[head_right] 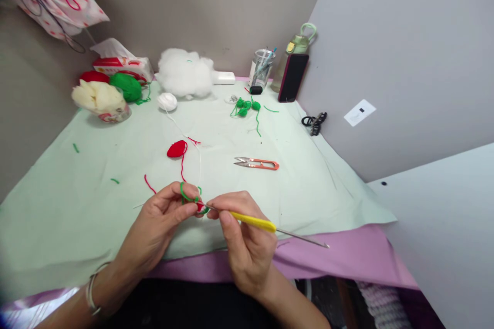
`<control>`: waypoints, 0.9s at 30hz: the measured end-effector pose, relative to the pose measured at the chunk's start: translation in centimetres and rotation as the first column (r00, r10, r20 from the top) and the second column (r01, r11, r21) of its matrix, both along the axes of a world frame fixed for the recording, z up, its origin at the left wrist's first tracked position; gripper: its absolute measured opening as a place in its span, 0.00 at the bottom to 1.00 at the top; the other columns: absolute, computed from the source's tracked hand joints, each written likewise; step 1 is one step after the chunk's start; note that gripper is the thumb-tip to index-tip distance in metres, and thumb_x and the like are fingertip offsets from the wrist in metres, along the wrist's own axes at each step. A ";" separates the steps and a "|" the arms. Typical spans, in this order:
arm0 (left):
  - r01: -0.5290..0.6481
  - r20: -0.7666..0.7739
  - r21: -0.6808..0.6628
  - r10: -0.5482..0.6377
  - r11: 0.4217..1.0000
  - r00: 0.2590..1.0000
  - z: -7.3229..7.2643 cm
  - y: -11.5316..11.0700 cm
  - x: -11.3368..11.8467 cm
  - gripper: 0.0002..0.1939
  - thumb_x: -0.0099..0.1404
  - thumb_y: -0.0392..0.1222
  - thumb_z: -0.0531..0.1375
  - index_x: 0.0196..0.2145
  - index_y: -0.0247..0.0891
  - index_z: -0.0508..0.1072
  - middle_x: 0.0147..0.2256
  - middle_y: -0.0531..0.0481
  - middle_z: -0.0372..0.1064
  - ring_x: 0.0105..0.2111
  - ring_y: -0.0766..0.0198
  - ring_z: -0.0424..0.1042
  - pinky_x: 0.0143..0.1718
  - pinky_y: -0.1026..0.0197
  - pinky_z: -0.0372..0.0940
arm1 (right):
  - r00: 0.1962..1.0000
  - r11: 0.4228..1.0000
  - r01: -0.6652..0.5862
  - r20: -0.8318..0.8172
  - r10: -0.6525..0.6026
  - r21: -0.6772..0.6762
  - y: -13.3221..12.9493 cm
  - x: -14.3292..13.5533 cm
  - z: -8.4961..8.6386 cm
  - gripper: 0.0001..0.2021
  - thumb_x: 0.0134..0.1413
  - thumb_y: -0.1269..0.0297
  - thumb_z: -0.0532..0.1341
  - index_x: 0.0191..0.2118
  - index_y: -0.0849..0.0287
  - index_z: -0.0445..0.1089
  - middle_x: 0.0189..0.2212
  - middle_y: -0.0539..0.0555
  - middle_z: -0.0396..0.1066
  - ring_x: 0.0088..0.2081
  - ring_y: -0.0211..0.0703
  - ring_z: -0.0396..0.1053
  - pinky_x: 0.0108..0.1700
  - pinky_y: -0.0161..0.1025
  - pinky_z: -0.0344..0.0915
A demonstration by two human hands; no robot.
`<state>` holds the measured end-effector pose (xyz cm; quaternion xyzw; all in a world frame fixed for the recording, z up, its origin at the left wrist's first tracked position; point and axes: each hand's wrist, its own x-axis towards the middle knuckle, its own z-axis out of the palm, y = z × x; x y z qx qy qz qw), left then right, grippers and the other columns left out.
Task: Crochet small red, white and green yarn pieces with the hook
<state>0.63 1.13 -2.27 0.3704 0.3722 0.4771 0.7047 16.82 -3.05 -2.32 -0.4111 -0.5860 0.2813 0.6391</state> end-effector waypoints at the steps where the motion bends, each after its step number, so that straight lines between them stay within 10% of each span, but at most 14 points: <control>1: 0.002 0.002 0.001 -0.002 1.000 1.000 0.0 0.0 0.0 0.07 0.60 0.39 0.75 0.33 0.40 0.80 0.32 0.54 0.75 0.33 0.66 0.76 0.40 0.64 0.71 | 1.000 1.000 0.003 0.013 -0.003 0.004 0.0 0.0 0.0 0.15 0.71 0.74 0.57 0.51 0.50 0.78 0.38 0.52 0.78 0.38 0.43 0.75 0.42 0.43 0.71; 27: 0.012 0.042 0.005 -0.012 1.000 0.999 0.0 -0.1 -0.1 0.05 0.62 0.38 0.74 0.34 0.41 0.81 0.32 0.55 0.76 0.33 0.67 0.75 0.40 0.66 0.71 | 0.978 0.992 0.058 0.193 -0.080 0.114 -0.1 0.0 0.2 0.19 0.66 0.80 0.58 0.53 0.52 0.77 0.40 0.53 0.80 0.41 0.44 0.77 0.43 0.42 0.74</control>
